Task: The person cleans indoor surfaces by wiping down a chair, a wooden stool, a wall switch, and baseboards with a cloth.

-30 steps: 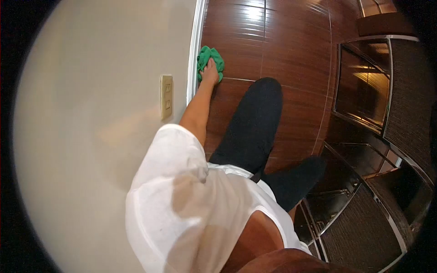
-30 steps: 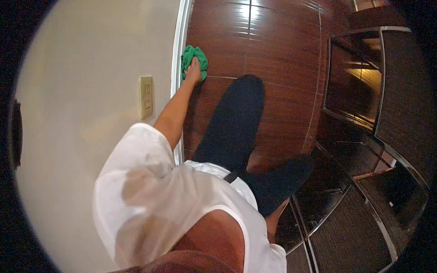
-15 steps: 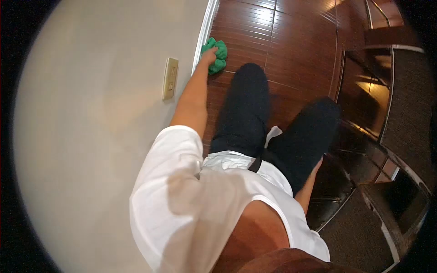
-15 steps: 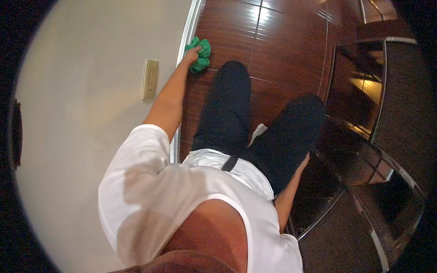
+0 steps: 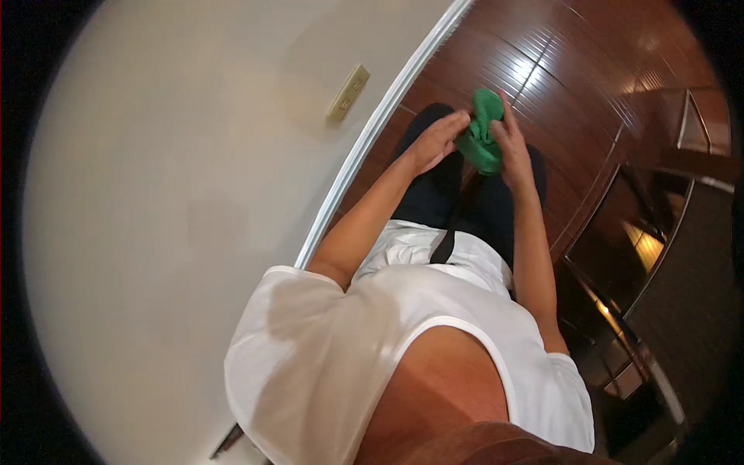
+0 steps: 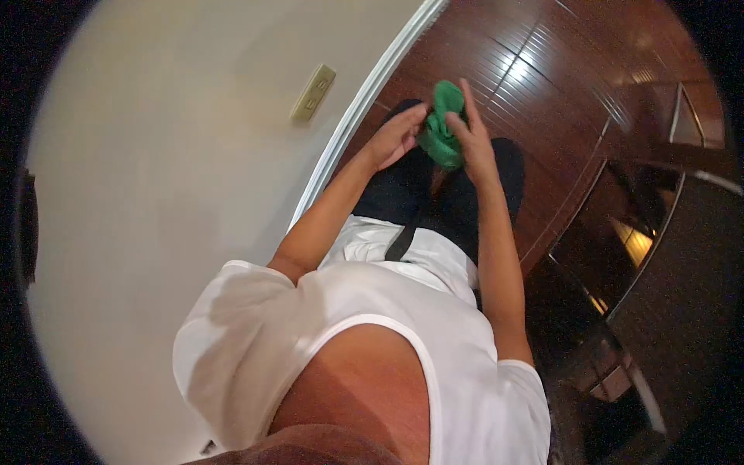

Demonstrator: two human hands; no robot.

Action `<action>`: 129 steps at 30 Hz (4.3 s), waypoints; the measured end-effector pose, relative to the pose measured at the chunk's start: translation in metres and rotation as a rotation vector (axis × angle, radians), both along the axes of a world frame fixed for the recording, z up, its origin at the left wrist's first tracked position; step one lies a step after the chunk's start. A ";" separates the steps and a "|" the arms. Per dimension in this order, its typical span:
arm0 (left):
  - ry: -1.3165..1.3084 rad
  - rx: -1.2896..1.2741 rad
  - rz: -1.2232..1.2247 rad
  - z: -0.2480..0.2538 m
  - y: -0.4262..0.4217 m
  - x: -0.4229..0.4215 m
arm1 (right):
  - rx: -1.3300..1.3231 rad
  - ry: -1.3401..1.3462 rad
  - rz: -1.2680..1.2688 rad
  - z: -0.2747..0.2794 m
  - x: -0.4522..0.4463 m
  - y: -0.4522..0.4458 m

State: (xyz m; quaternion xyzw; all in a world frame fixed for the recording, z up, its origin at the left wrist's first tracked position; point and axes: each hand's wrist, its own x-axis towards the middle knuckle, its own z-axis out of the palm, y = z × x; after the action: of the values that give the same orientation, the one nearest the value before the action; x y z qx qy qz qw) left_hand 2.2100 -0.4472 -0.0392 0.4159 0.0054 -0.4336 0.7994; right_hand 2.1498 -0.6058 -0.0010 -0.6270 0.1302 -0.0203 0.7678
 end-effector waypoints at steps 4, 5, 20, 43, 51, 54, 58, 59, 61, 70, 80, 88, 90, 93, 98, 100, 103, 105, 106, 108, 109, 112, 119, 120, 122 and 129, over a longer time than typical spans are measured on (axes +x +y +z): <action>-0.195 0.341 0.005 0.025 0.045 -0.001 | 0.145 0.187 0.180 -0.047 0.035 0.011; -0.228 0.345 0.079 0.023 0.056 0.000 | 0.157 0.163 0.143 -0.038 0.035 0.016; -0.443 0.531 0.132 0.032 0.079 -0.031 | -0.059 -0.083 0.040 -0.023 0.023 0.041; -1.051 0.127 0.423 0.055 0.017 0.028 | 0.257 -0.565 0.040 0.097 0.049 0.033; 0.095 -0.405 0.127 0.048 0.013 -0.046 | -0.524 -0.225 0.333 0.080 0.079 0.069; 0.333 -0.566 0.286 0.044 0.023 -0.058 | -0.841 -0.451 0.487 0.048 0.090 0.101; 0.395 -0.696 0.484 0.034 0.043 -0.058 | -1.207 -0.634 0.595 0.051 0.086 0.151; 0.379 -0.696 0.513 0.037 0.048 -0.057 | -1.239 -0.647 0.587 0.049 0.085 0.161; 0.365 -0.687 0.554 0.032 0.056 -0.057 | -1.307 -0.674 0.570 0.041 0.086 0.174; 0.411 -0.567 0.562 0.018 0.039 -0.022 | -1.139 -0.666 0.431 0.014 0.123 0.149; 0.377 -0.698 0.526 0.011 0.038 -0.040 | -1.345 -0.726 0.426 0.013 0.109 0.162; 0.430 -0.595 0.551 0.017 0.029 -0.025 | -1.183 -0.646 0.406 0.018 0.122 0.144; 0.423 -0.539 0.549 0.018 0.019 -0.012 | -1.132 -0.655 0.287 0.012 0.140 0.132; 0.427 -0.571 0.504 0.017 0.017 -0.011 | -1.196 -0.618 0.302 0.014 0.141 0.129; 0.358 -0.677 0.535 0.009 0.033 -0.032 | -1.223 -0.841 0.480 0.015 0.114 0.164; 0.395 -0.641 0.562 0.024 0.045 -0.038 | -1.160 -0.840 0.487 0.015 0.118 0.162; 0.429 -0.557 0.544 0.012 0.031 -0.023 | -1.094 -0.741 0.398 0.006 0.131 0.144; 0.437 -0.501 0.540 0.008 0.016 -0.007 | -1.147 -0.574 0.323 0.006 0.148 0.123; 0.421 -0.518 0.529 0.008 0.008 -0.004 | -1.215 -0.451 0.291 0.009 0.156 0.112; 0.385 -0.551 0.495 0.013 -0.003 0.001 | -0.898 -0.351 0.236 -0.010 0.174 0.081; 0.410 -0.485 0.486 0.023 -0.003 -0.001 | -0.741 -0.305 0.209 -0.015 0.180 0.072; 0.379 -0.630 0.427 0.028 -0.002 -0.014 | -0.038 -0.125 0.261 0.046 0.151 0.074; 0.312 -0.536 0.486 0.041 0.008 -0.034 | 0.363 -0.036 0.380 0.044 0.138 0.072; 0.317 -0.568 0.474 0.043 0.010 -0.034 | 0.272 -0.020 0.356 0.043 0.140 0.074; 0.330 -0.629 0.453 0.047 0.013 -0.037 | 0.090 0.015 0.307 0.042 0.144 0.081; 0.416 -0.563 0.560 0.028 0.024 -0.036 | -0.909 -0.222 0.217 0.035 0.148 0.131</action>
State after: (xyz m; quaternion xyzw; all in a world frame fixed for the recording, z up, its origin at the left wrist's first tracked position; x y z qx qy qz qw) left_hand 2.1742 -0.4235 -0.0114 0.0687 0.1603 -0.2595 0.9499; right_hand 2.2974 -0.4751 0.0342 -0.9033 -0.0407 -0.0619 0.4226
